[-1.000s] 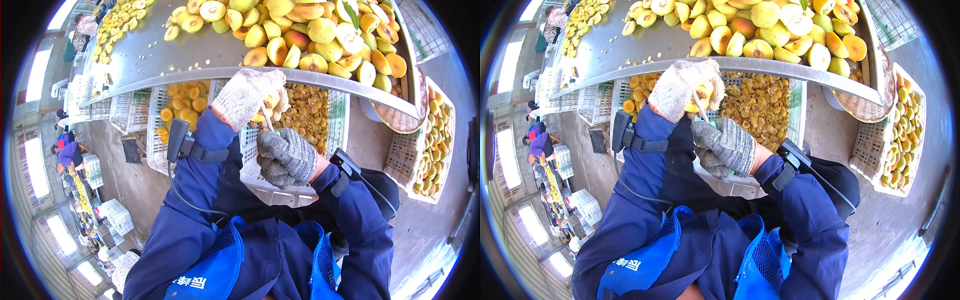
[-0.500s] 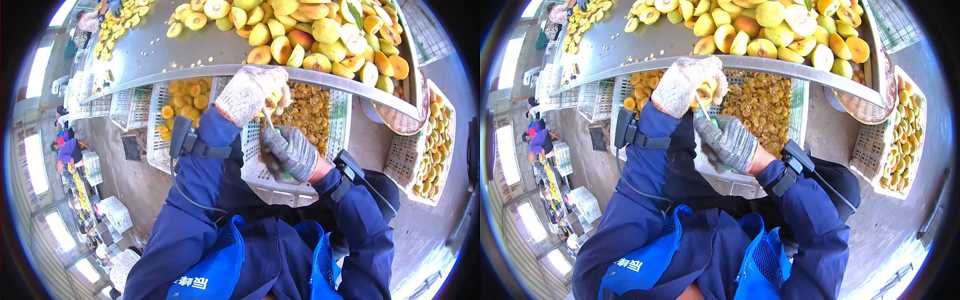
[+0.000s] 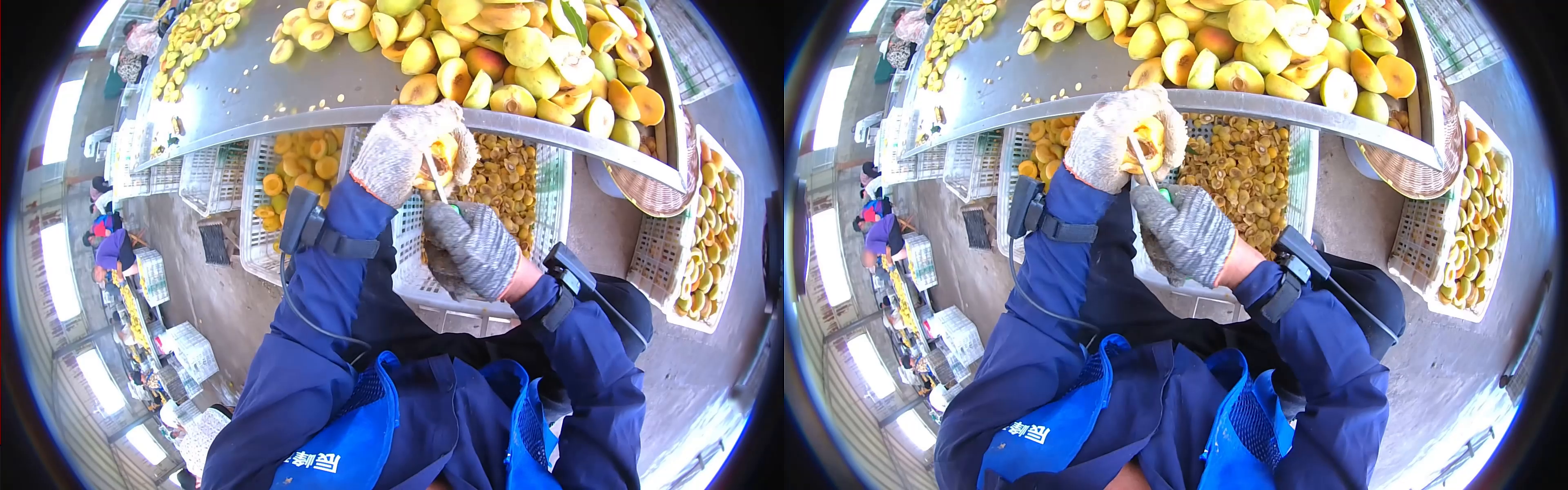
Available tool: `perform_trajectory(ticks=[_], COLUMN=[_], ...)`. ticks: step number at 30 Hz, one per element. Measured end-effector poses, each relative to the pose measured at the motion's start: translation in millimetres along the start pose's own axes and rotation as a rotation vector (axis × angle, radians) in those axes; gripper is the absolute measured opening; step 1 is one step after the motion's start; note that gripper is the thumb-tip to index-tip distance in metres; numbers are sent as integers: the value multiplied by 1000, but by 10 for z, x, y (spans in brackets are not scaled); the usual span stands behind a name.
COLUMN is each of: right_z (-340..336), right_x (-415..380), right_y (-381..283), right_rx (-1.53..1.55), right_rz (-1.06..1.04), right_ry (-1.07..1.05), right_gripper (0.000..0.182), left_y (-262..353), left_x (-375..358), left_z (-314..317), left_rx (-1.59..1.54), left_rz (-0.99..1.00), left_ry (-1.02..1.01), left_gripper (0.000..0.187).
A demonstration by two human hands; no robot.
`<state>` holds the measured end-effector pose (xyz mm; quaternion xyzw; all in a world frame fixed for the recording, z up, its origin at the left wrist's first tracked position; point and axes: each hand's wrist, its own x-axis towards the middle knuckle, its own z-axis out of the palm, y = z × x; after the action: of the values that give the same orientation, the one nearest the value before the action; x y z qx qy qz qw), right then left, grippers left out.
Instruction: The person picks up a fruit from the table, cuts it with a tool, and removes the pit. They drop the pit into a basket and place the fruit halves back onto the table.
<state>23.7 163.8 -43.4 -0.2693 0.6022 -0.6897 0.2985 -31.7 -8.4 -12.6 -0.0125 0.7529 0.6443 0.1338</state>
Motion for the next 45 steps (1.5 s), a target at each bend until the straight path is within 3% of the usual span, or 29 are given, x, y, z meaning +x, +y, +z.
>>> perform_trajectory(ticks=[2,4,6,7,10,11,12,15,18,19,20,22,24,26,27,28,29,31,32,34,35,37,38,39,40,42,43,44,45], right_z=[-80,-12,-7,-2,-56,-78,-130,-287,-354,-318,-250,-156,-63,-81,-118,-169,-182,-131,-105,-98,-113,-145,-164,-162,-143,-126,-107,-99,-89], right_x=[-20,-38,-60,-79,-87,-109,-152,-270,-405,-358,-372,-323,-178,-162,-188,-181,-229,-269,-271,-284,-296,-300,-288,-276,-274,-235,-230,-228,-228], right_y=[-254,-162,-143,-141,-234,-144,-136,-155,-68,-85,-69,-4,-305,-214,-270,-305,-219,-104,-97,-132,-143,-161,-168,-128,-138,-166,-89,-94,-108], right_rx=[846,842,1339,1352,1099,866,866,232,467,167,169,209,-94,-13,235,478,659,606,491,473,463,432,386,441,442,366,353,338,352], right_rz=[492,416,398,419,393,313,312,522,566,721,723,491,278,227,375,514,506,464,480,505,542,577,619,612,615,614,600,601,626], right_ry=[-63,-46,-333,-341,-336,-299,-302,-253,-148,-85,-80,153,150,102,142,170,216,279,325,336,375,418,439,441,441,409,404,394,398], right_gripper=[35,39,45,46,49,49,49,48,46,43,43,36,36,40,37,34,38,39,39,40,40,40,41,41,41,41,41,41,41], left_y=[113,131,67,80,108,130,129,134,-118,-302,-477,-752,-1007,-1282,-1453,-1345,-1093,-381,132,240,301,358,368,292,360,528,575,469,157], left_x=[-63,-56,-58,-84,-50,-61,-52,-47,-208,-268,-344,-462,-532,-534,-581,-494,-361,-189,-289,-489,-561,-734,-788,-757,-637,-207,84,421,866], left_z=[51,94,146,136,140,149,139,63,-79,-154,-225,-333,-397,-415,-388,-347,-279,-161,-30,-143,-412,-867,-1018,-1264,-1355,-1335,-1223,-1118,-1253], left_rx=[-109,-162,-645,-574,-744,-698,-697,-668,-138,172,437,681,728,665,554,558,512,427,-55,-195,442,1083,1365,1385,1200,1072,1007,742,752], left_rz=[69,104,140,126,154,91,93,126,294,385,452,494,479,446,426,436,464,501,318,60,191,134,122,136,-60,134,68,92,207], left_ry=[-27,-44,-128,-67,-136,-28,-26,65,242,310,368,425,452,478,491,499,403,221,113,268,222,202,284,344,454,479,476,515,432], left_gripper=[47,47,48,49,51,54,54,57,45,42,39,34,31,32,30,30,24,15,10,11,12,24,29,31,27,32,35,37,51])
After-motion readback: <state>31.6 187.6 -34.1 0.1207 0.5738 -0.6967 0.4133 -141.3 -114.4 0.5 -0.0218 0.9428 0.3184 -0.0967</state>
